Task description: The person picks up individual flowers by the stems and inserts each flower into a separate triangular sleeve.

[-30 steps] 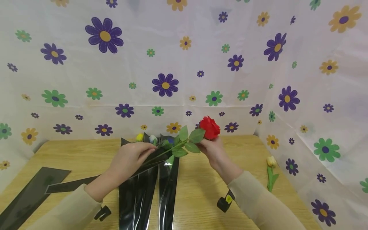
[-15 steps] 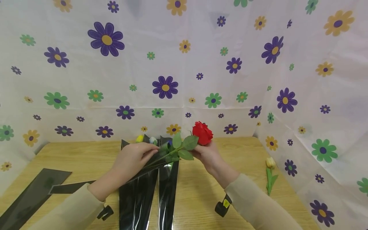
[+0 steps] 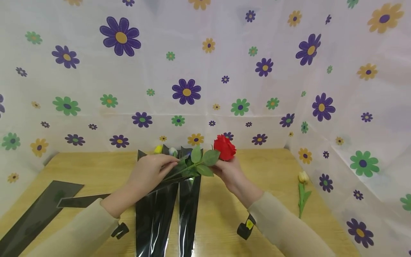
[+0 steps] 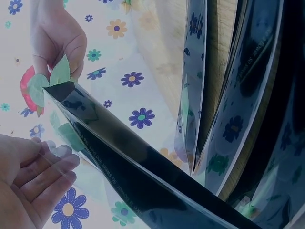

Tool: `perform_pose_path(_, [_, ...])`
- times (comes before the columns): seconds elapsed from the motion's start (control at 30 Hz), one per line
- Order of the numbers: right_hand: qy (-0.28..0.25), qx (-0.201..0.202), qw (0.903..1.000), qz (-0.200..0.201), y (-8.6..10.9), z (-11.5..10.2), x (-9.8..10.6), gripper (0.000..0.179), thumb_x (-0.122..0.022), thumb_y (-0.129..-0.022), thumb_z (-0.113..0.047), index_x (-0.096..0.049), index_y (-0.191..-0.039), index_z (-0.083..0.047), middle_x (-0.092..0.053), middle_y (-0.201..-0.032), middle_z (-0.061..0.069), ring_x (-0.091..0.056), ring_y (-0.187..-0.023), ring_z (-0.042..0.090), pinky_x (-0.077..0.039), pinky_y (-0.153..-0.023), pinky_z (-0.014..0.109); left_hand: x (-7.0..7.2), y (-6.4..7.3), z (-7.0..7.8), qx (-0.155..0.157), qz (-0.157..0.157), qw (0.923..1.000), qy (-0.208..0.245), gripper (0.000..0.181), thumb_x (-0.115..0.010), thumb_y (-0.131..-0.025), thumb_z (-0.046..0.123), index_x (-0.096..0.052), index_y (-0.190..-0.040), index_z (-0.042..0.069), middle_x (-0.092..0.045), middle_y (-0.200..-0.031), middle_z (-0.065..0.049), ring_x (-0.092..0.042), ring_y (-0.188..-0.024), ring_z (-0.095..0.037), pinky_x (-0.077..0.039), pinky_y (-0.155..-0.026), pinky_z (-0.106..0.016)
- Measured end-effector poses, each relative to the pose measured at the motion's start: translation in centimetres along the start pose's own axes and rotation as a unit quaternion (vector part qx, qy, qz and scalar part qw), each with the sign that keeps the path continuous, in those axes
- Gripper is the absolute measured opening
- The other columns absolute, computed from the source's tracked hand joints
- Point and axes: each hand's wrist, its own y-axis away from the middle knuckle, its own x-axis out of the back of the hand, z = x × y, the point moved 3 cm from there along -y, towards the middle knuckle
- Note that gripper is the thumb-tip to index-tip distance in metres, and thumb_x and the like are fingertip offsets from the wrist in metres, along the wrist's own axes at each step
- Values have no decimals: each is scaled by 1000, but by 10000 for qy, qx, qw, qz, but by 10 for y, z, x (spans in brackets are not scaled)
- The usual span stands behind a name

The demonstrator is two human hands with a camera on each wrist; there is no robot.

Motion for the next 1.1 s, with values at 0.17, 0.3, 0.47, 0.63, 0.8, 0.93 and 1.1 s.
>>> perform_pose_path(0.17, [-36, -118, 9999, 8, 1, 2, -3, 18, -54, -109, -3, -56, -125, -9, -65, -109, -6, -70, -96, 7, -61, -94, 21, 0, 0, -1, -25, -65, 10000, 28, 14, -75, -101, 18, -83, -109, 11, -84, -99, -4, -81, -86, -19, -66, -79, -36])
perform_pose_path(0.3, [-53, -220, 9997, 65, 1, 4, -5, 18, -54, -109, -3, -55, -126, -9, -64, -108, -7, -69, -96, 7, -61, -93, 20, 1, -3, 2, -59, -155, 9998, 57, 15, -73, -102, 19, -83, -110, 11, -84, -101, -5, -81, -88, -20, -66, -81, -36])
perform_pose_path(0.47, [63, -241, 9996, 92, -1, 7, -10, 17, -57, -108, -5, -54, -123, -11, -63, -105, -8, -66, -93, 7, -59, -92, 19, 1, -5, 4, -45, -191, 9998, 86, 16, -72, -103, 20, -83, -109, 9, -84, -101, -6, -81, -89, -21, -66, -81, -37])
perform_pose_path(0.63, [-27, -219, 9997, 120, -5, 9, -17, 18, -61, -106, -6, -54, -122, -12, -61, -102, -8, -62, -90, 8, -58, -90, 20, 2, -7, 4, 42, -228, 9997, 92, 17, -72, -103, 21, -83, -109, 9, -84, -101, -6, -81, -89, -22, -66, -79, -36])
perform_pose_path(0.8, [-143, -270, 9995, -9, -9, 13, -27, 23, -59, -106, -3, -53, -128, -6, -64, -105, -6, -66, -93, 8, -61, -88, 21, 4, -7, 3, 94, -251, 9996, 93, 18, -73, -102, 21, -83, -110, 9, -84, -101, -6, -81, -89, -22, -66, -79, -36])
perform_pose_path(0.93, [-48, -430, 9991, -41, -9, 18, -33, 24, -56, -107, -1, -53, -131, -3, -65, -103, -6, -68, -92, 10, -63, -87, 22, 3, -6, 2, 114, -328, 9993, 119, 18, -73, -102, 20, -83, -112, 9, -84, -102, -6, -81, -90, -22, -66, -81, -37])
perform_pose_path(1.1, [-100, -597, 9981, 93, -8, 26, -32, 24, -56, -106, 0, -53, -129, -6, -63, -102, -6, -67, -91, 10, -62, -86, 21, -1, -5, 0, 117, -401, 9990, 145, 18, -73, -103, 20, -83, -112, 8, -84, -102, -7, -81, -90, -22, -66, -81, -38])
